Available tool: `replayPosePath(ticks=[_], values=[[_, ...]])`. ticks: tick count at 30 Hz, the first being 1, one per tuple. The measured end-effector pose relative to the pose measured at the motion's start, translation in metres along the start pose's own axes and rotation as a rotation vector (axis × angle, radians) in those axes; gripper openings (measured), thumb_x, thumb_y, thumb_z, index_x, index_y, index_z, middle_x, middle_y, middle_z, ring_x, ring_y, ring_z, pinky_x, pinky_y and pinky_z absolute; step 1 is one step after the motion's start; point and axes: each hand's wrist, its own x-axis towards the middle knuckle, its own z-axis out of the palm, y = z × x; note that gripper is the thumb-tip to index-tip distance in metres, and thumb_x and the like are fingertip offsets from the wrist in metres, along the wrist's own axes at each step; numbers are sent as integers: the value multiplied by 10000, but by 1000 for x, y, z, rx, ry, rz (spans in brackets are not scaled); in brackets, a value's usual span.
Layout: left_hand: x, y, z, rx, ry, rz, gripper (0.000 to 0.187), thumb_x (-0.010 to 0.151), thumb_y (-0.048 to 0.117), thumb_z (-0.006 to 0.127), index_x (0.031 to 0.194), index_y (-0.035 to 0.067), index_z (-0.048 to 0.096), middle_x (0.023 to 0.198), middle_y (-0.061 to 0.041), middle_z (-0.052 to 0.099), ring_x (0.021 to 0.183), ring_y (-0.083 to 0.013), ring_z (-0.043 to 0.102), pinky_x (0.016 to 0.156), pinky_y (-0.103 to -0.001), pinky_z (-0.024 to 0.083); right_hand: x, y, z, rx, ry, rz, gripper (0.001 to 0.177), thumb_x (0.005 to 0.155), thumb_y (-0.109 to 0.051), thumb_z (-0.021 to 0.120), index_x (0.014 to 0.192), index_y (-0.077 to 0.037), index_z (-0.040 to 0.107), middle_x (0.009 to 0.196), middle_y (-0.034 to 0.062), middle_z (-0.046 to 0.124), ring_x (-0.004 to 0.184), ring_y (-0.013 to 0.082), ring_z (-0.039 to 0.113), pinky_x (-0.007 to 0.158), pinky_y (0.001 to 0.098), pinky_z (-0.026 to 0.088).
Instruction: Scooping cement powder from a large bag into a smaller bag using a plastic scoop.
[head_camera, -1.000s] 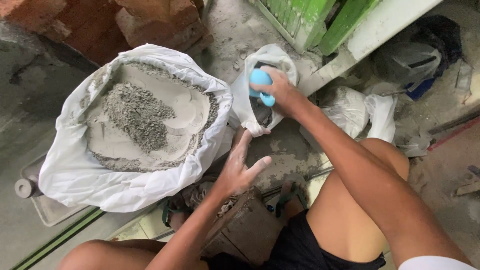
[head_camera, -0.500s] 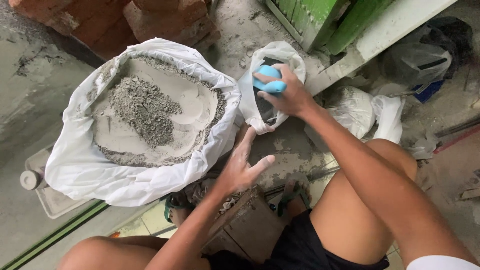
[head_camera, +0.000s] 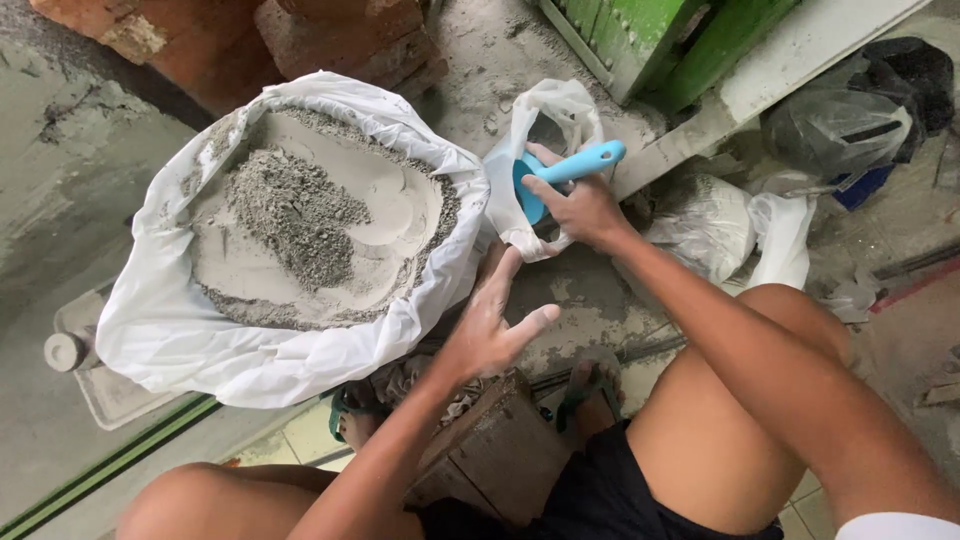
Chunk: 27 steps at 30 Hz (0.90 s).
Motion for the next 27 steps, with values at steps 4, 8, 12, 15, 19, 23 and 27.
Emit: replayPosePath(ticks=[4,8,12,15,19,23,27], values=[[2,5,0,31,-10,5,621,929,368,690,1443,84,490,1396,-190,585,1392,-352,494,1180,-523,333,-9,-25,-15,52,-24,96,539,1015,-456,646,1500,-241,548,1454,266,489,1360,472,489,1094,605,457],[3,4,4,37,5,-4,617,930,389,692,1423,69,505,1375,-235,579,1372,-389,498,1173,-548,329,-8,-10,-19,558,-22,341,582,1022,-386,676,1527,-182,468,1470,278,446,1269,522,554,838,610,636],[2,9,6,21,34,3,596,934,362,688,1407,50,503,1346,-254,579,1346,-399,508,1170,-563,328,-16,-24,-29,688,20,347,602,1033,-353,646,1536,-110,419,1552,309,374,1331,557,488,818,694,605],[13,34,12,-35,44,6,635,940,385,670,1456,83,455,1418,-207,559,1386,-373,491,1169,-524,347,-6,18,-34,704,15,346,639,1044,-392,656,1561,-126,389,1538,282,394,1340,508,501,863,664,614],[6,12,9,-10,68,-45,666,949,425,660,1463,88,402,1417,-212,537,1372,-365,479,1125,-512,374,-18,35,-53,634,65,379,609,1052,-408,644,1556,-150,418,1523,290,412,1351,500,486,901,625,610],[5,15,14,-40,107,-32,684,938,427,669,1457,111,354,1458,-195,508,1382,-341,466,1105,-455,401,-36,-17,-67,586,218,397,713,1007,-458,702,1522,-41,436,1588,301,304,1491,436,259,1153,584,317],[7,39,11,-42,80,-55,727,932,437,670,1451,99,289,1510,-230,425,1467,-404,370,1136,-517,378,-14,52,-81,783,300,326,860,971,-511,804,1448,49,359,1496,323,336,1379,503,462,1018,692,560]])
